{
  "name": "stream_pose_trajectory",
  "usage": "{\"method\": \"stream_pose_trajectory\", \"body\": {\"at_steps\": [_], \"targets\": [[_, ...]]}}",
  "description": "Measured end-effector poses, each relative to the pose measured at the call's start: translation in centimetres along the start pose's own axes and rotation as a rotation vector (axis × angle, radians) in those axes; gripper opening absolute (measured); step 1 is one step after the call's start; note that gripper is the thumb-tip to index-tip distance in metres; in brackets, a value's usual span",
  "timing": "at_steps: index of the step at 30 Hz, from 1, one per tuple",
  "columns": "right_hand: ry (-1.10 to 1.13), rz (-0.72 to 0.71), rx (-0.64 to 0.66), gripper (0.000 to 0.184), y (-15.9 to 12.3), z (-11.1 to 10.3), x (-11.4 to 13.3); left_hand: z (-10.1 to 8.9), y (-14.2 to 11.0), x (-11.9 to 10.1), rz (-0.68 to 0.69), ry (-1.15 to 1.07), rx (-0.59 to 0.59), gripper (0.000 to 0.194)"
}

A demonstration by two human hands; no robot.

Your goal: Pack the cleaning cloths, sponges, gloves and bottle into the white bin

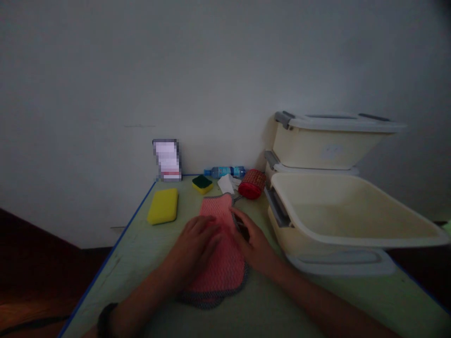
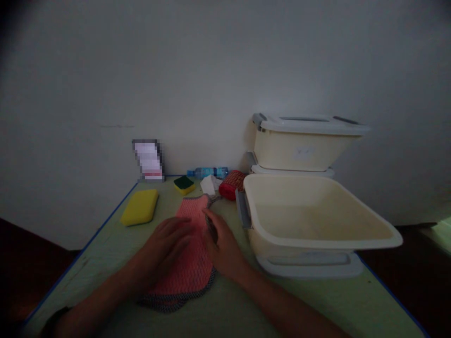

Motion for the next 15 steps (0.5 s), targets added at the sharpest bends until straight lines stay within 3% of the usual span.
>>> {"method": "stream_pose_trajectory", "body": {"at_steps": [4, 8, 13, 15], "targets": [[0.082, -0.123, 0.101, 0.035, -0.6, 0.5, 1.8, -0.5, 0.5, -0.2, -0.206, -0.5, -0.088, 0.032], [0.055, -0.163, 0.18, 0.03, -1.2, 0.7, 3.0, -0.5, 0.7, -0.5, -0.221, -0.828, -0.115, 0.031], [0.145, -0.038, 0.052, 0.016, -1.3, 0.8, 2.4, -0.9, 0.7, -0.9, -0.259, -0.744, -0.125, 0.014], [0.167, 0.052, 0.006, 0.017, -1.2, 0.9, 1.8, -1.0, 0.6, -0.9, -0.232, -0.636, -0.106, 0.019]]}}
Point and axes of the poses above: each hand's wrist, its own y-axis towards the middle knuckle, its own z-axis out of the palm, x = y × z, the point moved 1 cm from there along y, towards the middle knuckle, and after that the axes turned 5 degrees about y, right-handed, at the moved point
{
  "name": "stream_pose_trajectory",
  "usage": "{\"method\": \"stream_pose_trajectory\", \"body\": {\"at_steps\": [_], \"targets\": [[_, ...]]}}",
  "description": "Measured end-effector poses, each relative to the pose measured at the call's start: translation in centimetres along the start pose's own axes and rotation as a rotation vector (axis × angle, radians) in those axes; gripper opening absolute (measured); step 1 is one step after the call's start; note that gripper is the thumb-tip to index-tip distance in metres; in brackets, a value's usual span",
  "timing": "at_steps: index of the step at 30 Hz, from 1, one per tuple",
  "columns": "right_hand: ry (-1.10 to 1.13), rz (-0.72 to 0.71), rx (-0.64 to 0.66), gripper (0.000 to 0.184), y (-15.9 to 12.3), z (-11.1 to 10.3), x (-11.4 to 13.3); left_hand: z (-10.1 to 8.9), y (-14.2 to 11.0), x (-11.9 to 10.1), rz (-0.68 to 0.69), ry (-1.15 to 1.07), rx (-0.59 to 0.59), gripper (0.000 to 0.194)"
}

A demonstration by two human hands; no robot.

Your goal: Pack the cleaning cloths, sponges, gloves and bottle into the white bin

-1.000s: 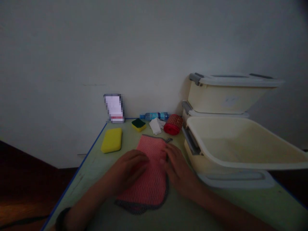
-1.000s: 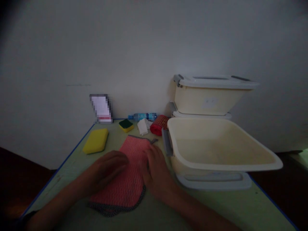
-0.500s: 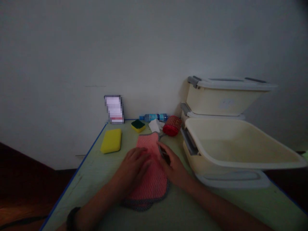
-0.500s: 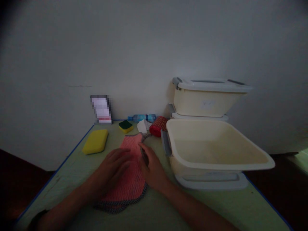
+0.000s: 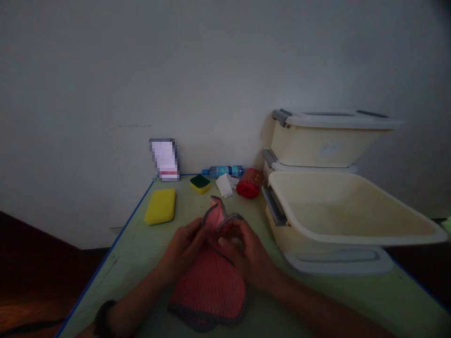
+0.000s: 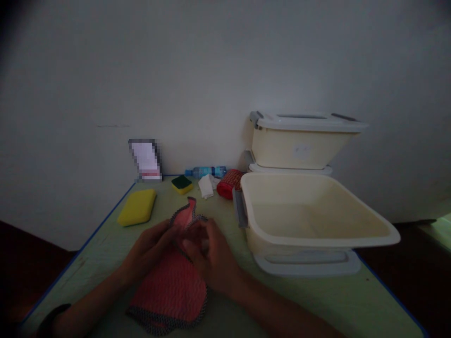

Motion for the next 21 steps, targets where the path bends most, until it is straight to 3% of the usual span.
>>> {"method": "stream_pose_trajectory", "body": {"at_steps": [5, 7, 10, 13, 15, 18, 21], "targets": [[-0.095, 0.14, -0.086, 0.022, 0.5, -0.4, -0.5, 0.2, -0.2, -0.2, 0.076, 0.111, 0.084, 0.025], [-0.096, 0.152, -0.113, 0.022, 0.7, -0.7, -0.2, 0.2, -0.1, -0.1, 0.086, 0.076, 0.046, 0.024], [-0.023, 0.169, -0.202, 0.023, 0.8, -1.3, 0.2, -0.8, 0.3, 0.2, -0.052, -0.103, -0.078, 0.019], [0.056, 0.113, -0.253, 0.021, 0.4, -1.5, 0.7, -2.9, 0.8, 0.5, -0.197, -0.461, -0.28, 0.012], [0.071, 0.041, -0.212, 0.017, -0.1, -1.3, 1.3, -4.4, 1.1, 0.4, -0.223, -0.597, -0.386, 0.011], [0.005, -0.077, -0.163, 0.01, -0.6, -0.9, 2.9, -6.2, 1.3, 0.1, -0.226, -0.67, -0.421, 0.016], [-0.072, -0.148, -0.18, 0.008, -0.2, -1.1, 6.1, -7.4, 1.6, -0.6, -0.175, -0.744, -0.442, 0.024]]}}
Point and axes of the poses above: each hand's wrist, its own y-axis towards the middle knuckle, its own z-axis out of the palm, x = y × z, the point moved 1 cm from there along y, towards the middle knuckle, and after that the axes turned 5 degrees about y, right-handed, at the moved point
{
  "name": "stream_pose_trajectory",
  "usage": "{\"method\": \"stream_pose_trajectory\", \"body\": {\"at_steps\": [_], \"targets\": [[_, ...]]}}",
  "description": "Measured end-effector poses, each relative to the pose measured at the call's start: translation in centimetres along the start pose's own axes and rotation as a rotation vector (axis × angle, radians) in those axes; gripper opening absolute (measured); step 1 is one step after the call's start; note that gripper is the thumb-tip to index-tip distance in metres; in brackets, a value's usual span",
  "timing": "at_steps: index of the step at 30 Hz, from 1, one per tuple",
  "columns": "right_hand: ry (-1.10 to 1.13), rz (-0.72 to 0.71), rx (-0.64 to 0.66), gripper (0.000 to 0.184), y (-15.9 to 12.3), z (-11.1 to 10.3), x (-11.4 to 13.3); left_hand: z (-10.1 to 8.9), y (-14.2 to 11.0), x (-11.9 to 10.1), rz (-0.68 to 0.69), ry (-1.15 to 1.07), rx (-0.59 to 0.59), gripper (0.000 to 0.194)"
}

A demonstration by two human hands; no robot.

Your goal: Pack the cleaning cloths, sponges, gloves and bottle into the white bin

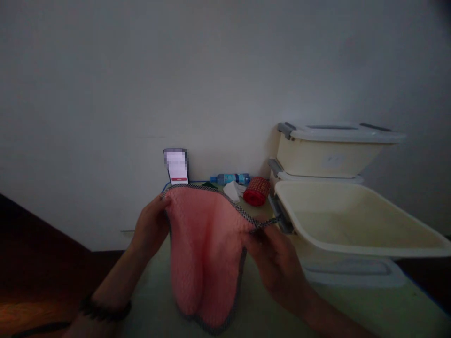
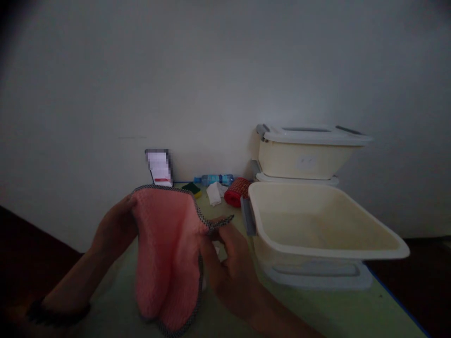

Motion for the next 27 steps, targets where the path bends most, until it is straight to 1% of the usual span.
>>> {"method": "stream_pose_trajectory", "body": {"at_steps": [3, 5, 7, 9, 11, 13, 15, 19, 23, 25, 27], "targets": [[-0.098, -0.015, 0.033, 0.008, 2.4, -1.1, 3.8, 0.2, 0.8, -2.2, 0.097, -0.004, -0.015, 0.023], [-0.156, -0.057, -0.004, 0.009, 4.4, -2.4, 5.9, 0.6, 1.7, -4.2, 0.176, 0.061, -0.004, 0.02], [-0.173, -0.079, -0.06, 0.006, 6.4, -3.8, 7.3, 0.9, 2.5, -6.3, 0.263, 0.14, 0.037, 0.017], [-0.111, -0.119, -0.204, 0.005, 7.9, -5.3, 7.6, 1.2, 3.2, -8.0, 0.355, 0.16, 0.071, 0.016], [0.006, -0.147, -0.357, 0.007, 9.0, -6.6, 7.3, 1.4, 3.7, -8.9, 0.416, 0.122, 0.079, 0.017], [0.071, -0.122, -0.42, 0.007, 9.6, -7.4, 6.7, 1.5, 4.0, -8.9, 0.43, 0.105, 0.076, 0.018], [0.076, -0.09, -0.399, 0.005, 9.8, -7.8, 6.1, 1.7, 4.2, -8.4, 0.377, 0.155, 0.084, 0.02], [0.113, -0.02, -0.257, 0.008, 9.8, -7.5, 5.8, 2.3, 4.1, -7.8, 0.252, 0.316, 0.094, 0.027], [0.198, 0.067, -0.114, 0.013, 9.5, -6.8, 6.3, 2.3, 3.6, -8.0, 0.184, 0.399, 0.192, 0.023], [0.224, 0.077, -0.102, 0.017, 9.3, -6.5, 6.7, 2.0, 3.5, -8.0, 0.179, 0.409, 0.204, 0.022], [0.21, 0.044, -0.16, 0.02, 9.2, -6.4, 7.1, 1.6, 3.6, -8.1, 0.212, 0.402, 0.159, 0.022]]}}
Point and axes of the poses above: each hand's wrist, its own y-axis towards the middle knuckle, its own z-axis out of the palm, x = y × z, the point moved 1 cm from there along y, towards the middle knuckle, and after that the axes turned 5 degrees about y, right-handed, at the moved point
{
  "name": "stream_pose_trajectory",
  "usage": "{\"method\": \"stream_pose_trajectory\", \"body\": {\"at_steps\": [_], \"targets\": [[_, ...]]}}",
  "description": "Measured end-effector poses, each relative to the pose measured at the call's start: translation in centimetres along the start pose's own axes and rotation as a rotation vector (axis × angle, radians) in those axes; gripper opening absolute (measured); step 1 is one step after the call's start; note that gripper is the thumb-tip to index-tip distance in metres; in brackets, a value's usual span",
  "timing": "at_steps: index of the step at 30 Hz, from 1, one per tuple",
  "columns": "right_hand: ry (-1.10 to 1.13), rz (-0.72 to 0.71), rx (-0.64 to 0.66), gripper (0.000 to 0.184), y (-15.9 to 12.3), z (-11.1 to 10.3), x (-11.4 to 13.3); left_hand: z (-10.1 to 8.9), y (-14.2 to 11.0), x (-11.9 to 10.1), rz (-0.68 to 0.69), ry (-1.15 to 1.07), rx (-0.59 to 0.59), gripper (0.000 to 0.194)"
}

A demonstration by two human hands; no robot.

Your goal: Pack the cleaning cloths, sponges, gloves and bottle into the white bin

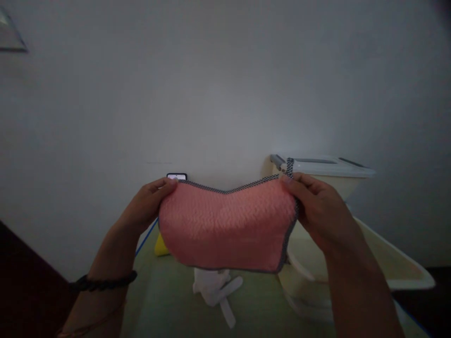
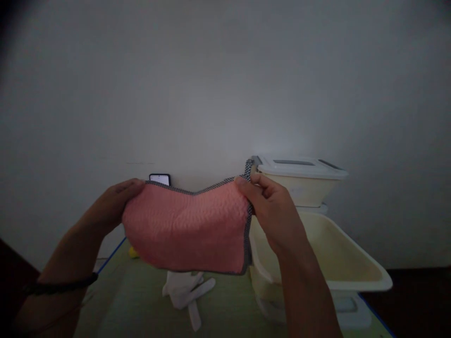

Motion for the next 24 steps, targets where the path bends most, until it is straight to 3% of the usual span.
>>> {"method": "stream_pose_trajectory", "body": {"at_steps": [5, 9, 12, 15, 21, 24], "targets": [[-0.281, -0.225, -0.208, 0.018, -0.7, 1.4, -0.1, 0.7, -0.7, -1.2, 0.066, 0.128, -0.133, 0.023], [-0.406, -0.293, -0.138, 0.015, -1.7, 3.8, -1.1, 3.8, -2.9, -3.4, 0.188, 0.387, -0.194, 0.021], [-0.411, -0.325, -0.02, 0.011, -2.4, 5.0, -1.5, 6.4, -4.4, -4.2, 0.256, 0.454, -0.066, 0.022], [-0.444, -0.391, 0.073, 0.01, -2.8, 5.4, -1.6, 7.7, -5.1, -4.3, 0.308, 0.479, 0.074, 0.024], [-0.6, -0.505, 0.093, 0.015, -2.6, 5.2, -1.3, 7.2, -5.3, -3.9, 0.372, 0.509, 0.306, 0.034], [-0.611, -0.509, 0.127, 0.017, -2.5, 5.1, -1.2, 6.8, -5.2, -3.8, 0.363, 0.505, 0.318, 0.035]]}}
Point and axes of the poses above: each hand's wrist, its own y-axis towards the middle knuckle, its own z-axis out of the palm, x = y × z, the point moved 1 cm from there along y, towards the middle knuckle, and after that the axes turned 5 degrees about y, right-handed, at the moved point
